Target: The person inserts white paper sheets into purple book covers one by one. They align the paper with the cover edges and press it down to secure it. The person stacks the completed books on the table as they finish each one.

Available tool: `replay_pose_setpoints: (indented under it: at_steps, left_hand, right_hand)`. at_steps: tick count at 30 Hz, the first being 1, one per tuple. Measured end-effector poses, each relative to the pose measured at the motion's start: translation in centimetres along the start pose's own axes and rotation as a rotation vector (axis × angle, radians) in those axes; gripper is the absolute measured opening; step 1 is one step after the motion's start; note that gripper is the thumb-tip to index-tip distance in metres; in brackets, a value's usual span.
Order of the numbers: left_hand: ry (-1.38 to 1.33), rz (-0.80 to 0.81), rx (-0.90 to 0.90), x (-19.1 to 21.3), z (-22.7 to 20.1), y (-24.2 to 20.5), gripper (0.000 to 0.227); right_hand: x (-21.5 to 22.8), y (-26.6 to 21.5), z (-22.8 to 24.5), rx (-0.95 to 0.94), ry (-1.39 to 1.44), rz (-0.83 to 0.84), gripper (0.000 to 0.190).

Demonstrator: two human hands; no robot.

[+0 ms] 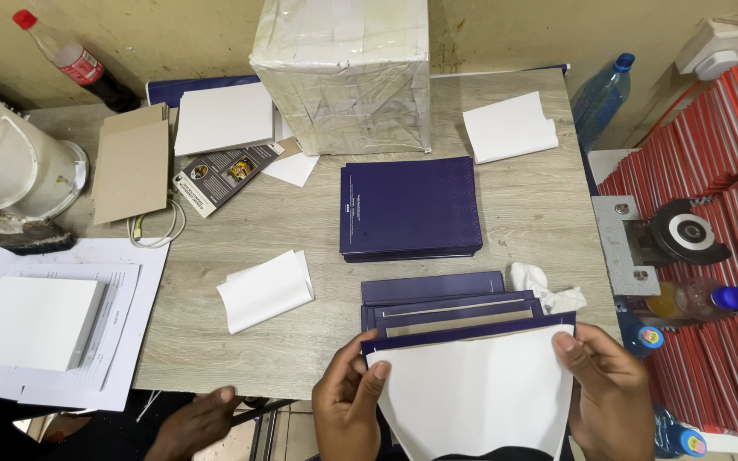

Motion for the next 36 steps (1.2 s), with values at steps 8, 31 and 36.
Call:
replay_pose_setpoints:
  at_steps: [8, 31, 36]
  left_hand:
    - [-0.032, 0.023, -0.050, 0.9, 2.3, -0.3, 0.038]
    - [0.033, -0.078, -0.253, -0.5, 0.9, -1.8, 0.036]
    - [0.029, -0.091, -0.227, -0.4, 2.0, -1.6, 0.038]
  right_hand:
    - [0.3, -0.9, 0.9, -0.073, -0.009, -0.036, 0.035]
    - [1.0, -0.4, -1.4, -0.035, -0.076, -0.048, 0.034]
    - [0.5, -1.1, -1.2, 0.012, -0.127, -0.113, 0.037]
Point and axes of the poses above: each hand's wrist, its own y-axis towards the middle knuckle, its own x-axis out of the back of the hand, z = x × y, the point moved 1 cm from there along y, towards the middle knuckle, and after that the axes turned 5 degrees about -z, right-handed, at the moved point
